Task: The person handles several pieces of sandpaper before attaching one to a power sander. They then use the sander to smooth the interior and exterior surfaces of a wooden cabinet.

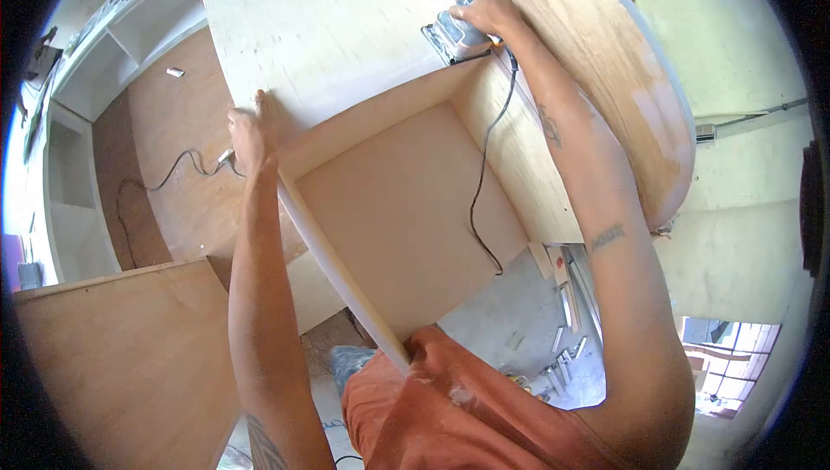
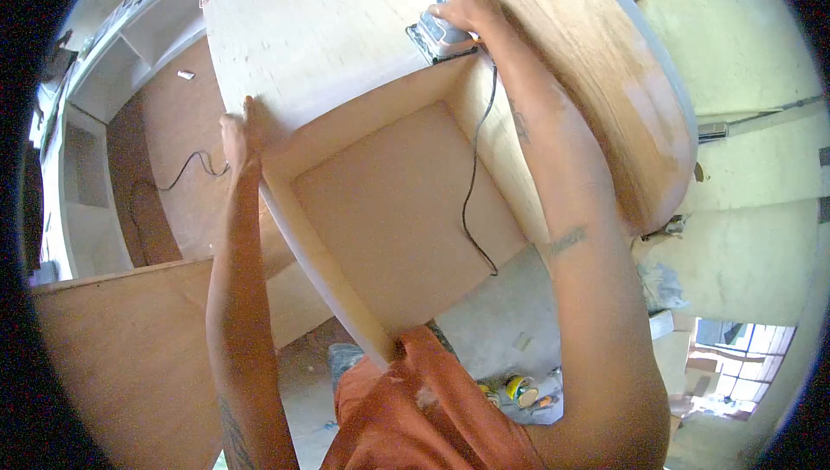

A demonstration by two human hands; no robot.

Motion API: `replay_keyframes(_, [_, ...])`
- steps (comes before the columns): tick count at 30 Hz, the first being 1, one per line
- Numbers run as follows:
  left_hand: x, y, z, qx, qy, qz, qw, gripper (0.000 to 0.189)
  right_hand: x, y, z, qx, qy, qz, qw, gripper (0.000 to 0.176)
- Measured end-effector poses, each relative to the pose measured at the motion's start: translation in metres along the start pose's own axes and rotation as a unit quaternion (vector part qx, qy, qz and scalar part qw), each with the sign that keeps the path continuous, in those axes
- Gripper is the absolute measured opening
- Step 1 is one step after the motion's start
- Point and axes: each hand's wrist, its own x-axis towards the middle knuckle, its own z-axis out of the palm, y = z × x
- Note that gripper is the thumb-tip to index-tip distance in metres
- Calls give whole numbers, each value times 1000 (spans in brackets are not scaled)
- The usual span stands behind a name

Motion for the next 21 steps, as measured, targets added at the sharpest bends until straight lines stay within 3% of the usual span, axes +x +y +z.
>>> replay_keyframes(2, [3, 1, 0, 7, 4, 2, 1000, 78, 2, 4, 2, 39, -19, -67, 997, 56])
replay_keyframes(5, [5, -8, 4, -20, 14, 19, 1000, 78, 0, 4, -3, 52, -45, -38, 997, 57])
replay_keyframes(9, [1, 6, -5, -21, -31, -40, 998, 78, -1, 5, -1, 34, -7, -34, 999, 50])
replay_keyframes(11, [2, 1, -5, -27, -35, -35, 998, 78, 0, 8, 2, 37, 18, -91, 995, 49])
replay_keyframes(18, [2, 0, -1, -10, -42, -38, 998, 74, 4, 0, -7, 37, -55, -40, 997, 58])
replay_keyframes(20, [-2, 3, 7, -27, 14, 42, 999, 77, 0, -6, -9, 24, -18, -88, 996, 57])
replay_keyframes(21, [-3, 3, 3, -24, 12, 40, 999, 77, -2, -21, -8, 26, -22, -87, 996, 57])
